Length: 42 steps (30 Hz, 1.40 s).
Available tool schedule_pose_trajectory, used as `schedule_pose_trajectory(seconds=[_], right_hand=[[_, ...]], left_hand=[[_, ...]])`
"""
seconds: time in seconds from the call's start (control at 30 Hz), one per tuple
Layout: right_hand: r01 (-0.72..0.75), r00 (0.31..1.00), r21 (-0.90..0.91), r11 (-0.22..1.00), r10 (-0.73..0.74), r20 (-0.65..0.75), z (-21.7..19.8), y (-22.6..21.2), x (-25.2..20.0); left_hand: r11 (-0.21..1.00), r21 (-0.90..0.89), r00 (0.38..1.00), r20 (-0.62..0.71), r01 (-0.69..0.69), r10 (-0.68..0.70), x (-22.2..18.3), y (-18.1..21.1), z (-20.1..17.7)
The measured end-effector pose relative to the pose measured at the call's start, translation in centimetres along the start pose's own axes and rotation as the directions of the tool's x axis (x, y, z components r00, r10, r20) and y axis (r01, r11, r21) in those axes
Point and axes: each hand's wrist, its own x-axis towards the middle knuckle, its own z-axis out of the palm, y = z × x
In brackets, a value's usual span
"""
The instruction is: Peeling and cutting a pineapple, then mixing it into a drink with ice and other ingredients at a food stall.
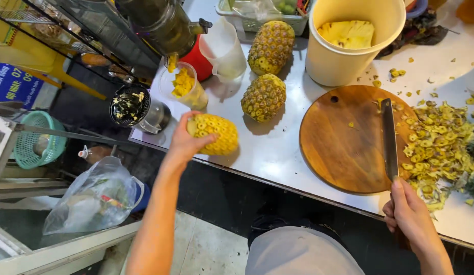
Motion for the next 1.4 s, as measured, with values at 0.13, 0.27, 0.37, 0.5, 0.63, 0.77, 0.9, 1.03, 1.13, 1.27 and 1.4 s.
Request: schedule_pose_trajectory(seconds=[0.13, 0.27, 0.37, 0.5, 0.63, 0.77, 0.9, 1.03, 1.13, 1.27, 1.4], right_hand=[[0.012, 1.000, -0.007, 1.000, -0.012, -0.016, 1.1, 0.2, 0.2], [0.010, 0.998, -0.042, 0.999, -0.013, -0.060, 1.8, -0.1, -0.5], [0.014, 0.997, -0.069, 0.998, -0.019, -0.077, 1.6, -0.4, -1.1], [-0.032, 0.999, -0.118, 0.992, 0.032, -0.006, 0.9, 0.8, -0.6], [-0.095, 0.975, -0.105, 0.990, 0.114, 0.189, 2.2, 0.7, -0.7], [-0.119, 0.937, -0.062, 0.991, 0.133, 0.322, 1.0, 0.7, 0.2], [-0.087, 0.990, 0.185, 0.979, 0.064, 0.127, -3.8, 1.8, 2.0], [-0.023, 0.999, 0.312, 0.950, 0.037, -0.039, -5.0, 1.8, 0.8], [-0.017, 1.000, 0.236, 0.972, 0.021, -0.016, -4.4, 2.3, -0.6], [-0.133, 0.964, 0.093, 0.987, 0.107, 0.243, -4.3, 2.2, -2.8], [-0.155, 0.974, 0.170, 0.973, 0.121, 0.192, -7.5, 5.5, -0.8]], left_hand=[[0.856, 0.515, 0.996, -0.038, -0.051, 0.082, 2.8, 1.9, -1.3], [0.709, 0.705, 0.998, -0.032, -0.009, 0.044, 3.8, 3.1, -1.0], [0.657, 0.754, 0.999, -0.027, 0.009, 0.017, 2.7, 5.7, -0.4], [0.571, 0.798, 0.949, 0.000, -0.190, 0.316, 1.1, 5.9, 2.2], [0.646, 0.641, 0.877, 0.091, -0.414, 0.472, 2.7, 5.9, 9.0], [0.776, 0.501, 0.917, 0.108, -0.384, 0.384, 5.8, 2.9, 13.6], [0.835, 0.312, 0.882, 0.024, -0.453, 0.470, 7.4, -1.6, 15.5], [0.840, 0.260, 0.865, -0.033, -0.477, 0.502, 6.9, -1.2, 15.7], [0.872, 0.302, 0.906, -0.057, -0.385, 0.419, 5.4, 1.6, 15.9], [0.831, 0.445, 0.940, 0.097, -0.334, 0.326, 1.5, 7.2, 16.7], [0.789, 0.395, 0.879, 0.296, -0.470, 0.375, -1.1, 10.2, 20.3]])
